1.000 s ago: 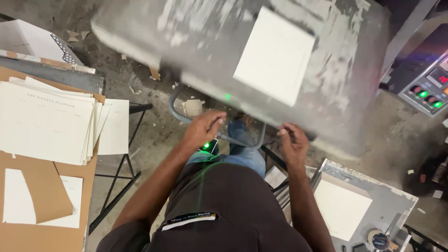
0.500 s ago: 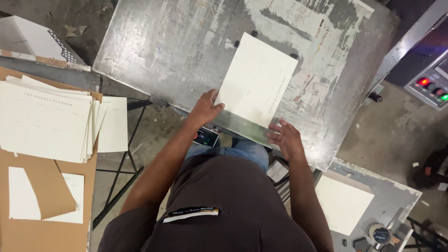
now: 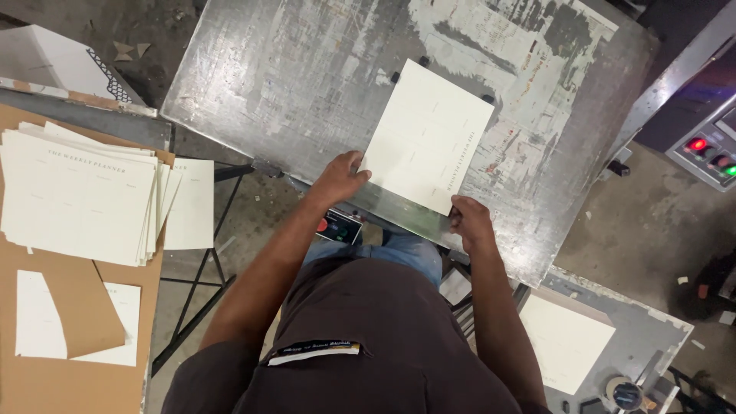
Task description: Operate an industrial paper cutting machine to cut and stack weekly planner sheets.
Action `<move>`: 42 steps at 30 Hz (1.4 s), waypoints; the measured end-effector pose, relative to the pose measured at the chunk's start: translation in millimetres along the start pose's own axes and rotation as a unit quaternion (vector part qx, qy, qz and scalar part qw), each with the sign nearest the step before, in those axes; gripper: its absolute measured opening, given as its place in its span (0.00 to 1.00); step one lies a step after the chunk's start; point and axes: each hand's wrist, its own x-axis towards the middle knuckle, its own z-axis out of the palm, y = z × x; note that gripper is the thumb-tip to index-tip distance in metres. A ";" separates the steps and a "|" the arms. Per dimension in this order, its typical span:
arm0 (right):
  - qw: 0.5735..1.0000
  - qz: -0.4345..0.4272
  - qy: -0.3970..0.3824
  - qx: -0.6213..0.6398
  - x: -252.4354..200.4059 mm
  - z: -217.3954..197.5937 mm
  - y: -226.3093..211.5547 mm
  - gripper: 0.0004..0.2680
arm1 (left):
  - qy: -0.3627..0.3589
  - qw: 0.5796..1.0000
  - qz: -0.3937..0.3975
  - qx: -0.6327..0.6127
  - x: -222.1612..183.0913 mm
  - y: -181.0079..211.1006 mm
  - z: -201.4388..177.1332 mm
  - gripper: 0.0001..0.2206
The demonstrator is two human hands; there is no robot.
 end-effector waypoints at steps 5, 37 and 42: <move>0.998 -0.026 0.010 0.054 -14.0 27.7 -14.0 0.10 | 0.005 1.000 -0.007 -0.014 0.7 -3.5 1.9 0.23; 0.955 -0.142 -0.144 -0.215 -99.5 102.3 29.5 0.15 | 0.323 0.848 0.037 -0.418 -108.7 -210.8 -72.7 0.15; 0.965 -0.132 -0.132 -0.183 -85.0 86.7 44.5 0.14 | 0.555 0.688 -0.014 -0.467 -147.6 -313.2 -151.0 0.24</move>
